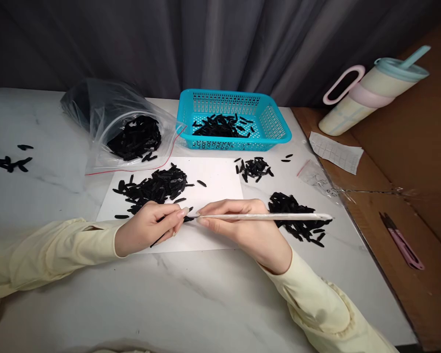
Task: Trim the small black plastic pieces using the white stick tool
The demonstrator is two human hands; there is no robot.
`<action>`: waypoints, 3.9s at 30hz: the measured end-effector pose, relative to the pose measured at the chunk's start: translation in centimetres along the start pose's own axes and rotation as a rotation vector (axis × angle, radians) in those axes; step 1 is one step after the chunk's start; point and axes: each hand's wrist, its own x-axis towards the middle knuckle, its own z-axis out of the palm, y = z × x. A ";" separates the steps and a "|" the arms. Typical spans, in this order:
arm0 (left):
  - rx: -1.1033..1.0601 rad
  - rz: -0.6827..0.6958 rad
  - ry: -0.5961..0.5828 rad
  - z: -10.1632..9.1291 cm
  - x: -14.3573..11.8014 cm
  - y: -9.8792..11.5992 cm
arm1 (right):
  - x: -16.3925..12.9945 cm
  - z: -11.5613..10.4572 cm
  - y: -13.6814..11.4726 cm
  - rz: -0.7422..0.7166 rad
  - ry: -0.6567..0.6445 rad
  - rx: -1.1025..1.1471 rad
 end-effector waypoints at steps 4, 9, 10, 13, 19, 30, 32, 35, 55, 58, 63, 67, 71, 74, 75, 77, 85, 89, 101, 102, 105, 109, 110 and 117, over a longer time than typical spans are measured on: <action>0.023 0.002 -0.002 0.0 0.1 -0.1 | 0.1 0.3 0.2 0.014 -0.002 0.108; 0.026 -0.024 -0.002 0.0 0.1 -0.2 | 0.3 -0.2 0.3 0.036 0.046 0.137; 0.027 -0.028 -0.003 0.0 0.1 -0.2 | 0.3 -0.4 0.3 0.047 0.040 0.128; 0.032 -0.038 -0.011 0.1 0.1 -0.1 | 0.4 -0.9 0.1 0.075 -0.021 0.092; 0.037 -0.040 -0.015 0.0 0.1 0.0 | 0.2 -0.7 0.1 0.120 -0.076 0.104; 0.009 -0.024 -0.021 0.1 0.1 -0.2 | -0.4 0.3 -0.3 0.057 -0.090 0.157; 0.001 -0.024 -0.024 0.1 0.1 -0.2 | -0.5 0.4 -0.2 0.033 -0.088 0.159; -0.005 -0.023 -0.028 0.1 0.0 -0.3 | -0.5 0.5 -0.1 0.008 -0.090 0.127; -0.018 -0.062 0.004 0.2 0.2 -0.2 | -2.3 3.6 2.1 -0.536 0.169 -0.552; -0.015 -0.065 0.011 0.2 0.3 -0.1 | -2.3 4.4 2.8 -0.648 0.248 -0.613; -0.034 -0.055 0.014 0.2 0.4 0.0 | -2.0 5.0 2.9 -0.726 0.284 -0.637; -0.036 -0.048 0.018 0.1 0.3 0.0 | -2.0 5.1 2.9 -0.746 0.314 -0.639; -0.033 -0.053 0.014 0.1 0.1 -0.1 | -2.0 4.9 2.9 -0.660 0.322 -0.613; -0.037 -0.056 0.009 0.1 0.2 -0.1 | -1.9 4.8 2.8 -0.580 0.351 -0.585; -0.039 -0.055 0.008 0.1 0.2 -0.1 | -1.9 4.7 2.8 -0.573 0.373 -0.572; -0.043 -0.057 0.008 0.1 0.2 -0.1 | -1.9 4.6 2.8 -0.564 0.390 -0.552; -0.054 -0.057 0.026 0.2 0.2 -0.2 | -2.1 4.1 2.6 -0.529 0.306 -0.577; -0.043 -0.047 0.040 0.1 0.2 -0.3 | -2.1 3.9 2.7 -0.568 0.300 -0.637; -0.061 -0.056 0.058 0.1 0.2 -0.4 | -1.8 3.7 3.2 -0.475 0.300 -0.683; -0.061 -0.056 0.058 0.1 0.2 -0.4 | -1.8 3.6 3.1 -0.451 0.307 -0.658; -0.068 -0.055 0.051 0.1 0.2 -0.4 | -1.7 3.5 2.4 -0.376 0.314 -0.532; -0.085 -0.030 0.046 0.1 0.1 -0.3 | -1.7 3.1 1.5 -0.274 0.292 -0.277; -0.088 -0.026 0.045 0.1 0.0 -0.3 | -1.6 2.9 1.4 -0.241 0.266 -0.200; -0.091 -0.032 0.014 0.0 0.0 -0.2 | -1.3 2.2 0.4 -0.080 0.118 0.143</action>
